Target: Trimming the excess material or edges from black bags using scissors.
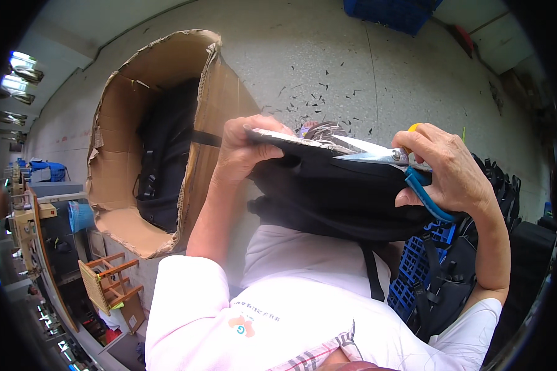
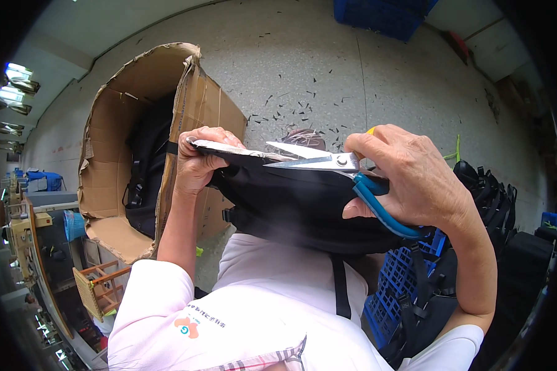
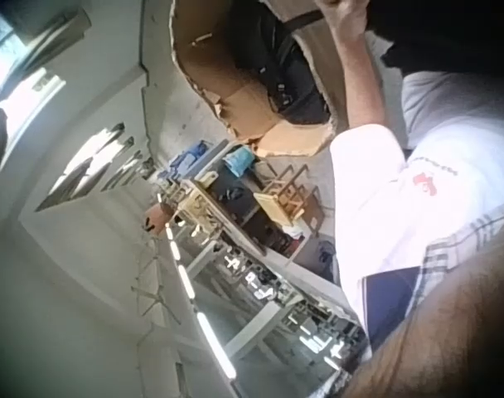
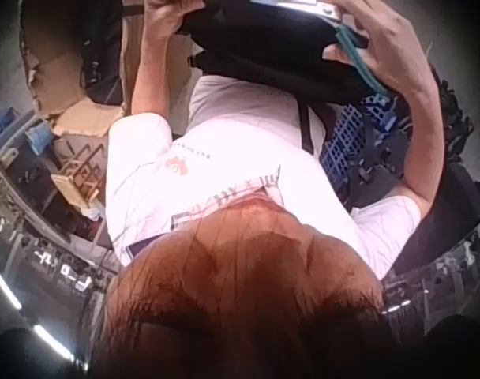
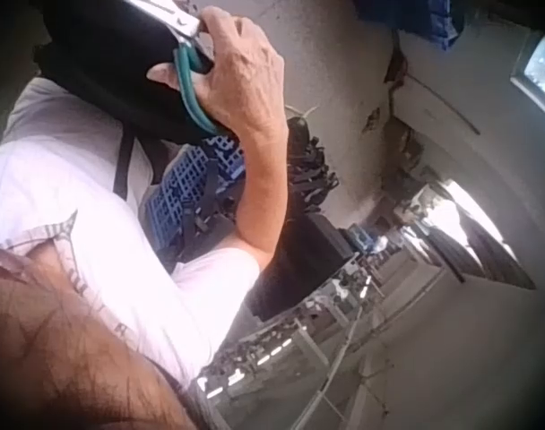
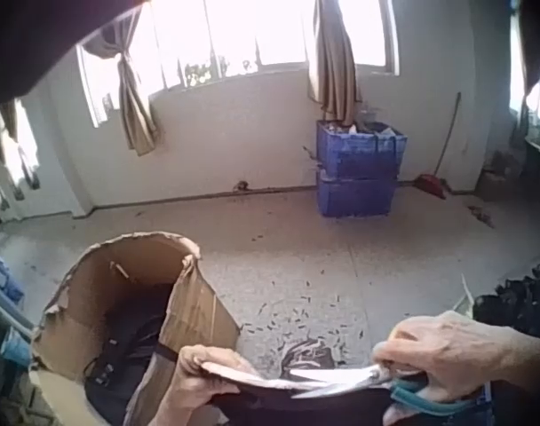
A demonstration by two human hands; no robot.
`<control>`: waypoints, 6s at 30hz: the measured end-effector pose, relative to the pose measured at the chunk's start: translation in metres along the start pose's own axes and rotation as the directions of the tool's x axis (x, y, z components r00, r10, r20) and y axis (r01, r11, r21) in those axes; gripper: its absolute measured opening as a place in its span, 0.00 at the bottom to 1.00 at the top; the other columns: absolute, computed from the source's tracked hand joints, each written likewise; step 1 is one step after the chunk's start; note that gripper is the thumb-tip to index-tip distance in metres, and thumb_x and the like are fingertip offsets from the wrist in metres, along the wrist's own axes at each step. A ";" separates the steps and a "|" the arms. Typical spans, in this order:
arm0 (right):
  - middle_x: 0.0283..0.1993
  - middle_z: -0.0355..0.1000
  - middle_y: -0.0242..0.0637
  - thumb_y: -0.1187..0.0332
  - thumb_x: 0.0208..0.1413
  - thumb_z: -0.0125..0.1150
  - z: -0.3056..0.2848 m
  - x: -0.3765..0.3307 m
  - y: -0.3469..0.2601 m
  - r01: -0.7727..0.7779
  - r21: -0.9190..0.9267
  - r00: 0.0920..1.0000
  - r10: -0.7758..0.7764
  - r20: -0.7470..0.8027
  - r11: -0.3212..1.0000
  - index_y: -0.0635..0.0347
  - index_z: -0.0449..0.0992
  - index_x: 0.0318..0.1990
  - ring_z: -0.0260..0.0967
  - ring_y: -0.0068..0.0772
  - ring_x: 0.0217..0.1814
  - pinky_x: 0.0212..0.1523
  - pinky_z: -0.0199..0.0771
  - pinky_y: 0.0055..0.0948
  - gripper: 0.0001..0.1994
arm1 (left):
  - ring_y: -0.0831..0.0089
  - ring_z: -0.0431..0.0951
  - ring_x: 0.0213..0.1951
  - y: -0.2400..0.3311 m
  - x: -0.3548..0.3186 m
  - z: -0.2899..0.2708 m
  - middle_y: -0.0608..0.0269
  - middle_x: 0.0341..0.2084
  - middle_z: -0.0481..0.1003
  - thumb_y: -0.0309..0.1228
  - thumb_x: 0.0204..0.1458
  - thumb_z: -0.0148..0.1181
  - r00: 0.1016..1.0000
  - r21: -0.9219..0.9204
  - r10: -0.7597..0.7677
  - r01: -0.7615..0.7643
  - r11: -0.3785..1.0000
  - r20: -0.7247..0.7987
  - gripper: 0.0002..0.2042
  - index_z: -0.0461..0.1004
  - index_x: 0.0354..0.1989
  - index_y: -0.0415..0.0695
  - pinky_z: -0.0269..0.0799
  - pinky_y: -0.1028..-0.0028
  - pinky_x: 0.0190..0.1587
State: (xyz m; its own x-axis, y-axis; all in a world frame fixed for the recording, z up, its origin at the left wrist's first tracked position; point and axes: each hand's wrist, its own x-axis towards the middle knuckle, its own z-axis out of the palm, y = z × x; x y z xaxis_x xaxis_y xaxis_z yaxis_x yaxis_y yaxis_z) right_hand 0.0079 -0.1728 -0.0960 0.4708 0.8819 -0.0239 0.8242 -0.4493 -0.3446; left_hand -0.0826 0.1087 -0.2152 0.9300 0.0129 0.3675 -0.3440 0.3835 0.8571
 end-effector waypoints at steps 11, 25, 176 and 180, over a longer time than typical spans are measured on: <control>0.25 0.71 0.38 0.44 0.33 0.68 0.003 0.013 -0.006 0.094 0.049 0.995 -0.096 0.033 0.994 0.57 0.72 0.37 0.70 0.35 0.30 0.30 0.70 0.30 0.28 | 0.65 0.77 0.34 0.000 -0.004 0.008 0.52 0.28 0.76 0.16 0.38 0.63 0.996 0.018 0.089 -0.088 0.996 -0.008 0.10 0.74 0.31 0.34 0.72 0.71 0.39; 0.23 0.69 0.35 0.45 0.30 0.69 0.005 0.017 -0.011 0.106 -0.067 0.994 -0.107 -0.011 0.992 0.57 0.71 0.36 0.70 0.32 0.29 0.28 0.69 0.30 0.29 | 0.71 0.75 0.33 -0.002 -0.006 0.008 0.56 0.29 0.76 0.16 0.38 0.63 0.997 0.064 0.063 -0.060 0.996 -0.049 0.11 0.74 0.33 0.34 0.71 0.77 0.37; 0.29 0.62 0.36 0.30 0.24 0.61 0.061 -0.149 0.027 -0.296 0.475 0.855 0.451 -0.254 0.829 0.59 0.69 0.44 0.63 0.32 0.31 0.31 0.66 0.28 0.44 | 0.76 0.74 0.32 0.016 0.115 0.025 0.59 0.31 0.77 0.24 0.45 0.62 0.971 0.494 -0.051 -0.072 0.867 0.232 0.13 0.77 0.40 0.54 0.71 0.76 0.38; 0.28 0.64 0.37 0.31 0.26 0.61 0.058 -0.156 0.024 -0.302 0.371 0.874 0.410 -0.259 0.878 0.58 0.70 0.41 0.64 0.33 0.31 0.30 0.66 0.29 0.41 | 0.75 0.74 0.33 0.017 0.111 0.024 0.59 0.31 0.77 0.24 0.44 0.62 0.976 0.483 -0.036 -0.074 0.872 0.216 0.13 0.77 0.39 0.53 0.71 0.75 0.37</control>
State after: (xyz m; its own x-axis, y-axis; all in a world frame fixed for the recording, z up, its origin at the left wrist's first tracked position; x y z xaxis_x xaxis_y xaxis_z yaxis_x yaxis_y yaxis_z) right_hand -0.0638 -0.3125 -0.1548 0.8313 0.5499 0.0811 0.4651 -0.6083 -0.6431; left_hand 0.0115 0.0942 -0.1511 0.8919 -0.2008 0.4053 -0.4320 -0.1126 0.8948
